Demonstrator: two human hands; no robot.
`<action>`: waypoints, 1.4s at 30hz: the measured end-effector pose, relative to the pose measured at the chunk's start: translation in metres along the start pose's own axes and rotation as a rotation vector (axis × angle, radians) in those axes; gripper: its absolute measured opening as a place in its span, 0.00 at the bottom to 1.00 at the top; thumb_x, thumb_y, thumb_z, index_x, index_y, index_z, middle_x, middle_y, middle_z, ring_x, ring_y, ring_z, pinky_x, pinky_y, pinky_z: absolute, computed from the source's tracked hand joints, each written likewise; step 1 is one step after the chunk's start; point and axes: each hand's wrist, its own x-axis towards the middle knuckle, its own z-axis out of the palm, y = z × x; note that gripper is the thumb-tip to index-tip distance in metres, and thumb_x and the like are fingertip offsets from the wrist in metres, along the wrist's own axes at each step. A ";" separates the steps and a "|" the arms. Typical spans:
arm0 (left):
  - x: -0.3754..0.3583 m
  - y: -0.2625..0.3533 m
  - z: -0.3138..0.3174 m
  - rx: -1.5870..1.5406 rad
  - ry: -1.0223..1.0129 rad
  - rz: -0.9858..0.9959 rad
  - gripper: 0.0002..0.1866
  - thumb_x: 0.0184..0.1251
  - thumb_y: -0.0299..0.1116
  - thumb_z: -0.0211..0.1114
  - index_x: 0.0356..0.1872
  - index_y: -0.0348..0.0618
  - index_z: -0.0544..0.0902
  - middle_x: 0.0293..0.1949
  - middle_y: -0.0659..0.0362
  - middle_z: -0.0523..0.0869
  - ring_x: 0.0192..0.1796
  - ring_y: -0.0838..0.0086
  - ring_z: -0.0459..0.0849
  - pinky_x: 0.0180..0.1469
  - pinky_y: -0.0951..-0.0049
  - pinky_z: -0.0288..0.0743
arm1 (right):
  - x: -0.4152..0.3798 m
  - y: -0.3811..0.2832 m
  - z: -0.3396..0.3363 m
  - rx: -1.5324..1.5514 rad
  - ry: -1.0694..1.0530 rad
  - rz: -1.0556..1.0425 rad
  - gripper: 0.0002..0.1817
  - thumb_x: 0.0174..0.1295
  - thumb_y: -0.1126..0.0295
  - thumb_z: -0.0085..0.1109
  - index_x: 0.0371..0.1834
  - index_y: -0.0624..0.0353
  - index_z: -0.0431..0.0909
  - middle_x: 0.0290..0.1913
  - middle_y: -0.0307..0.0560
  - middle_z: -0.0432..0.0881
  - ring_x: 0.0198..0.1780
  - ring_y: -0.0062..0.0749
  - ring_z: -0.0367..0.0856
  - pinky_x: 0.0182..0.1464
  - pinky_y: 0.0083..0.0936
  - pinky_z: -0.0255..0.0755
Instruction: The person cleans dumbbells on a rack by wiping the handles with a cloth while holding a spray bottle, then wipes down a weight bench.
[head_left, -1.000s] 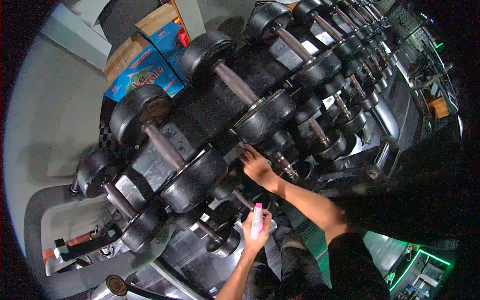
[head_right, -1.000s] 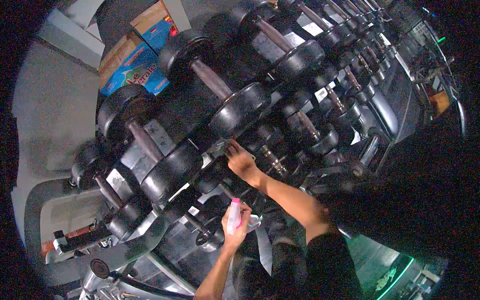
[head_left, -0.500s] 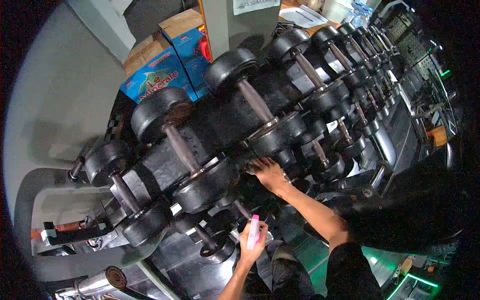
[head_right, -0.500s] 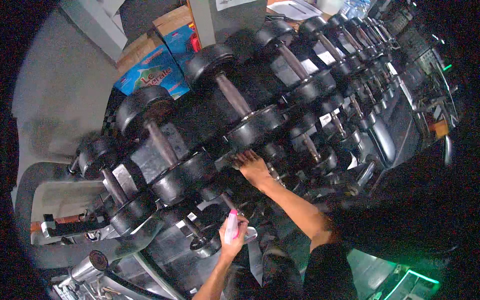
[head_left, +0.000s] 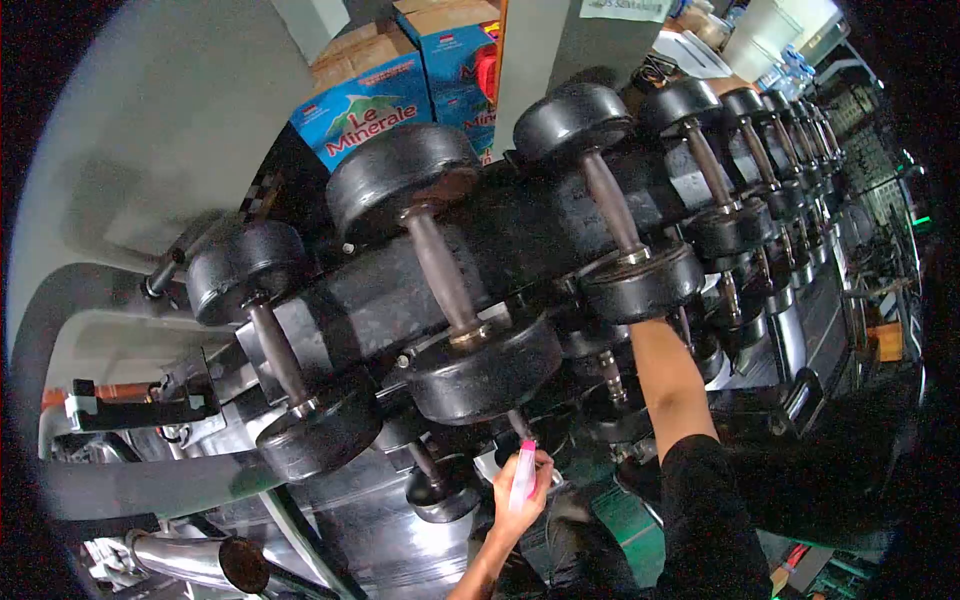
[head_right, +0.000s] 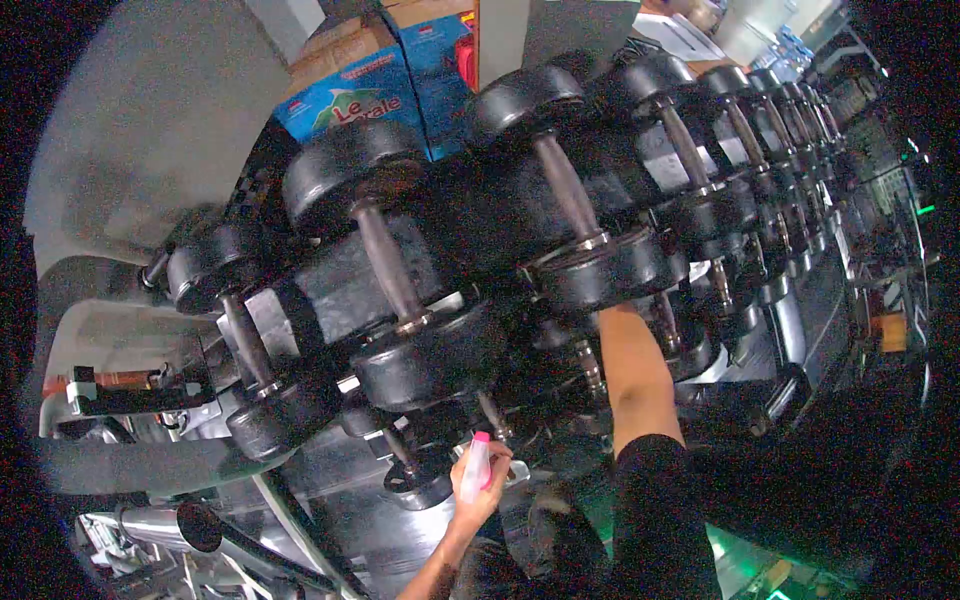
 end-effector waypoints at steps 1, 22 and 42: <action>0.001 0.000 0.003 -0.005 0.006 0.000 0.06 0.60 0.20 0.64 0.37 0.40 0.79 0.23 0.66 0.80 0.24 0.87 0.75 0.25 0.82 0.68 | -0.003 -0.005 0.006 -0.006 -0.003 -0.018 0.19 0.61 0.59 0.53 0.55 0.49 0.75 0.58 0.45 0.76 0.59 0.45 0.73 0.62 0.42 0.67; 0.003 0.005 0.027 0.082 -0.081 -0.035 0.04 0.60 0.22 0.65 0.36 0.39 0.80 0.28 0.63 0.82 0.27 0.85 0.76 0.30 0.80 0.71 | 0.097 -0.027 0.012 0.015 -0.075 -0.052 0.18 0.63 0.59 0.51 0.55 0.50 0.74 0.58 0.46 0.76 0.59 0.44 0.73 0.63 0.41 0.65; -0.001 -0.002 0.024 0.188 -0.183 -0.053 0.05 0.61 0.23 0.64 0.38 0.40 0.79 0.26 0.63 0.81 0.26 0.84 0.78 0.29 0.79 0.73 | 0.011 0.021 0.001 0.199 -0.048 -0.113 0.18 0.64 0.60 0.49 0.55 0.52 0.74 0.58 0.46 0.76 0.60 0.43 0.72 0.64 0.40 0.64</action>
